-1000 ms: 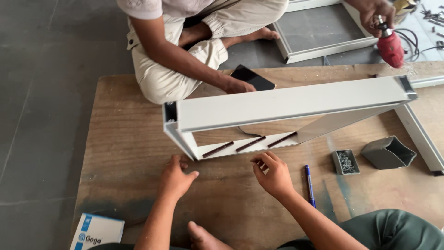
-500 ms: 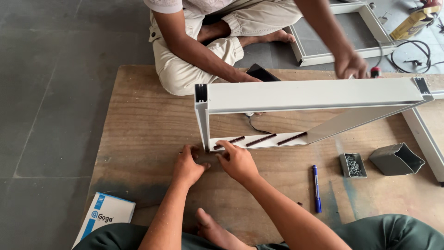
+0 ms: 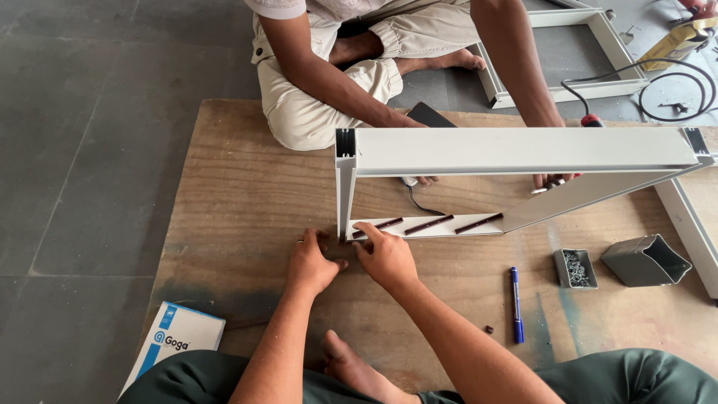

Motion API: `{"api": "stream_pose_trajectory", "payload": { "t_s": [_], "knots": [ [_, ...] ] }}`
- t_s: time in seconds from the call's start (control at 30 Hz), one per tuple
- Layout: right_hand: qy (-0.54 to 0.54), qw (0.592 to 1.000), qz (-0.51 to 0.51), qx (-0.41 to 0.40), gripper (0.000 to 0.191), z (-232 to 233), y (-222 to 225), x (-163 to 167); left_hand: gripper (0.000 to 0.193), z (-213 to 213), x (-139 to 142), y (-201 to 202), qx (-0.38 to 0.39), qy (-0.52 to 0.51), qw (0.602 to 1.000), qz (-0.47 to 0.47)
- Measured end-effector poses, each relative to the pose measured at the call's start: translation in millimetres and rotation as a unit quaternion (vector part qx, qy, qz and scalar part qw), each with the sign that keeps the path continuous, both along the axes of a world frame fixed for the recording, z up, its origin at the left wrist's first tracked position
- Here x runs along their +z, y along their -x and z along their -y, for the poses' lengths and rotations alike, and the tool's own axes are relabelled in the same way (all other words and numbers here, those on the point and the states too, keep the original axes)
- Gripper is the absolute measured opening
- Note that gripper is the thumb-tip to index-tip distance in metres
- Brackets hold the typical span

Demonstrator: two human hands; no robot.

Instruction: The person assembles a white aluminum window frame by inserting dark brown rubber gaskets into the frame channels and securing them with screws using a red power drill. A second person assists by holding the frame steady.

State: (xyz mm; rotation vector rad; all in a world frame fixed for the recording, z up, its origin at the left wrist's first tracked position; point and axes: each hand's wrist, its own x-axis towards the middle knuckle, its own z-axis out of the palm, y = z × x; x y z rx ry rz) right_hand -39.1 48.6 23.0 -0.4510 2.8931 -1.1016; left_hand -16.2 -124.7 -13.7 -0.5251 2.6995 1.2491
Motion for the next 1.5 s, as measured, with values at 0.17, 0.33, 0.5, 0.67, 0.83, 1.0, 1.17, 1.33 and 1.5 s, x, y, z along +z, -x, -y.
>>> {"api": "stream_pose_trajectory", "payload": {
  "t_s": [0.17, 0.33, 0.5, 0.67, 0.83, 1.0, 1.17, 1.33, 1.5],
  "knots": [
    [-0.006, 1.0, -0.004, 0.002, 0.039, 0.5, 1.1, 1.2, 0.073, -0.3, -1.3, 1.4, 0.0, -0.001, 1.0, 0.004],
    [-0.011, 1.0, 0.006, -0.001, 0.04, 1.7, -0.4, 4.5, 0.073, 0.5, -2.9, 0.4, 0.0, -0.007, 1.0, -0.009],
    [-0.015, 1.0, 0.011, 0.002, 0.04, 2.0, -0.9, 8.3, 0.074, 1.2, -4.9, 1.5, 0.002, -0.004, 1.0, 0.0],
    [-0.007, 0.999, -0.037, -0.002, 0.036, -2.2, -14.3, 4.5, 0.075, 3.1, -8.4, 1.7, -0.004, 0.004, 1.0, -0.003],
    [-0.007, 0.996, -0.091, 0.025, 0.04, -7.0, -32.6, -5.2, 0.074, 3.5, -11.1, 2.6, 0.002, 0.002, 1.0, -0.006],
    [-0.018, 0.995, -0.086, 0.049, 0.052, -4.9, -34.7, -11.9, 0.074, 4.3, -12.2, 2.9, 0.002, 0.001, 1.0, -0.009],
    [-0.018, 0.994, -0.095, 0.059, 0.054, -4.1, -32.4, -11.5, 0.075, 4.3, -13.1, 3.8, 0.002, 0.004, 1.0, -0.001],
    [-0.009, 0.992, -0.116, 0.053, 0.049, -2.8, -35.0, -2.6, 0.076, 4.6, -11.9, 2.5, 0.007, 0.001, 1.0, 0.006],
    [0.011, 0.968, -0.25, 0.002, 0.03, -12.7, -47.3, 12.5, 0.074, 7.1, -10.5, 3.1, 0.006, -0.011, 1.0, -0.001]
  ]
}}
